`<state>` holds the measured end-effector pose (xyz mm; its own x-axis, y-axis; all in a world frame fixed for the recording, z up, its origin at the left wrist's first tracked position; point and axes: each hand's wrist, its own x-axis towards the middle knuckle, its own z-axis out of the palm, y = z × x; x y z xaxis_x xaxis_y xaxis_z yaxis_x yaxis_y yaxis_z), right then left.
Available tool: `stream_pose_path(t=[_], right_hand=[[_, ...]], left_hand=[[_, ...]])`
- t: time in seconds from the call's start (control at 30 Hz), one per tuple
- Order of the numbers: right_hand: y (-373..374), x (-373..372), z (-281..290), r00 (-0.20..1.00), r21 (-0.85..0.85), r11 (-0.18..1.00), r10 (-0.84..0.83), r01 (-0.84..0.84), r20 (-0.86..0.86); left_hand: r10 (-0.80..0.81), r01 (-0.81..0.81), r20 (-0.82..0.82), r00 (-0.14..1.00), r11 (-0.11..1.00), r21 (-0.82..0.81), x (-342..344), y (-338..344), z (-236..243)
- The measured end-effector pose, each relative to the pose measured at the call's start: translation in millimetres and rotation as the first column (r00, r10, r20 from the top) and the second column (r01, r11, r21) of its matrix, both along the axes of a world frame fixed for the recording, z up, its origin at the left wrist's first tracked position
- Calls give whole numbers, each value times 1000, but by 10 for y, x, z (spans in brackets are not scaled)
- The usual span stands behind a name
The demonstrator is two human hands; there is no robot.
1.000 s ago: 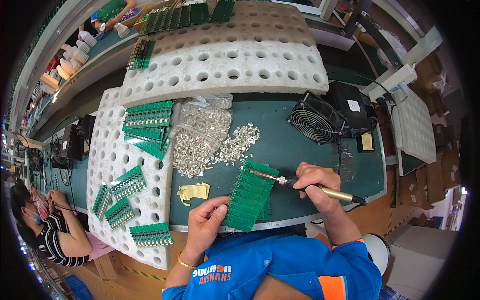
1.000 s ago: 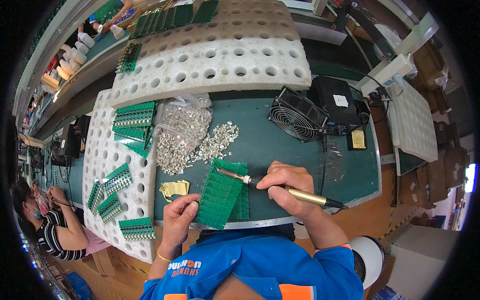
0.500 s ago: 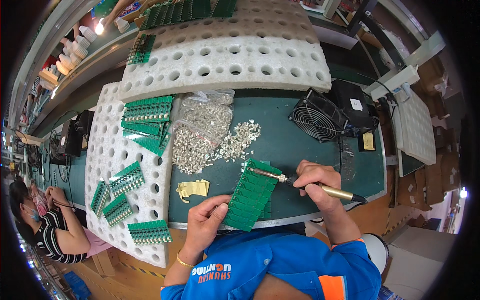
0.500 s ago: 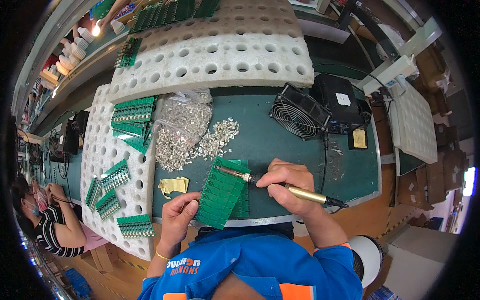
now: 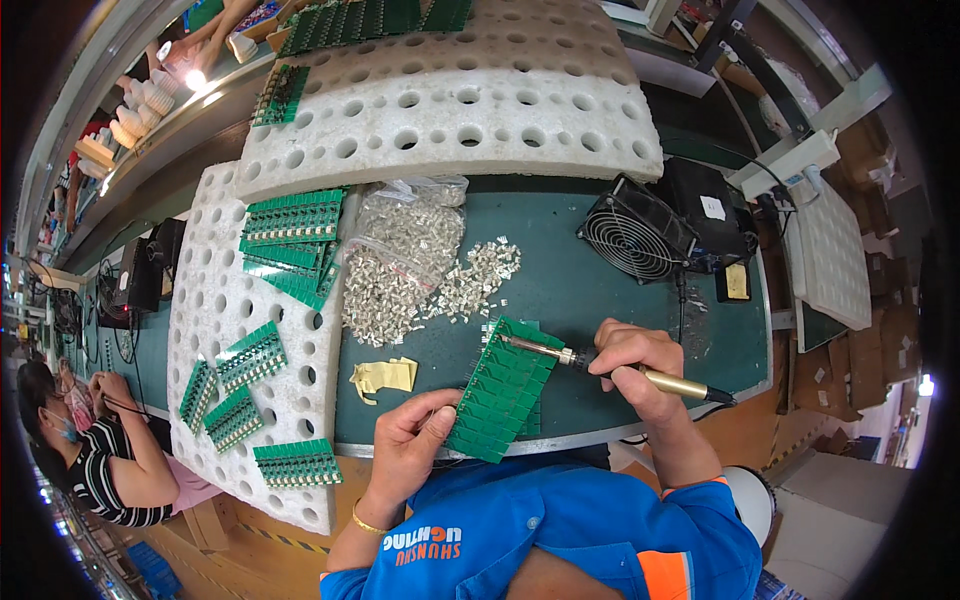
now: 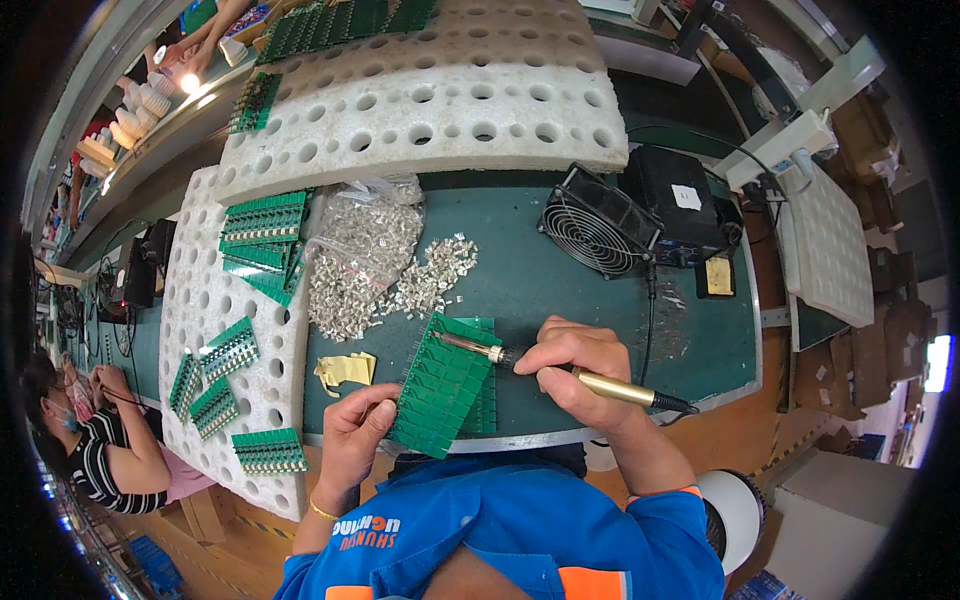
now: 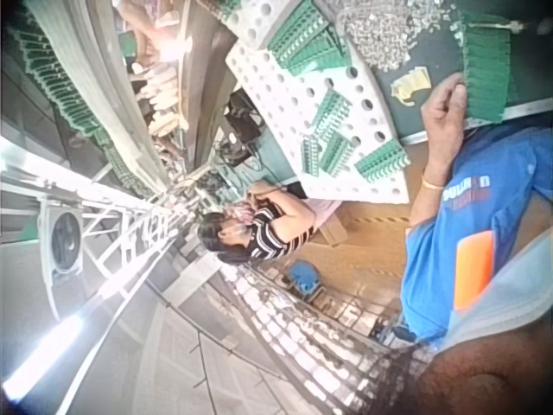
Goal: The person handles circuit board strips and solders components onto the boards using a soldering iron and solder wire.
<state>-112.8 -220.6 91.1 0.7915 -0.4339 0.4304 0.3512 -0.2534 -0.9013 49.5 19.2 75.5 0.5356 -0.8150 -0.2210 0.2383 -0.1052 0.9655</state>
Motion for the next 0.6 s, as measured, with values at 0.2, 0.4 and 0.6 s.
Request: stream_pose_path(t=[0.2, 0.4, 0.6], right_hand=[[-12, 6, 3, 1000, -35, 999, 7, -7, 3], [-26, 11, 29, 1000, -86, 996, 15, -14, 11], [-20, 23, 47, 1000, -120, 993, 9, -8, 12]], left_hand=[[-1, 1, 36, 999, 1000, 11, -4, 6, -6], [1, -2, 53, 999, 1000, 25, -13, 6, 11], [7, -8, 42, 999, 1000, 26, -13, -4, 19]])
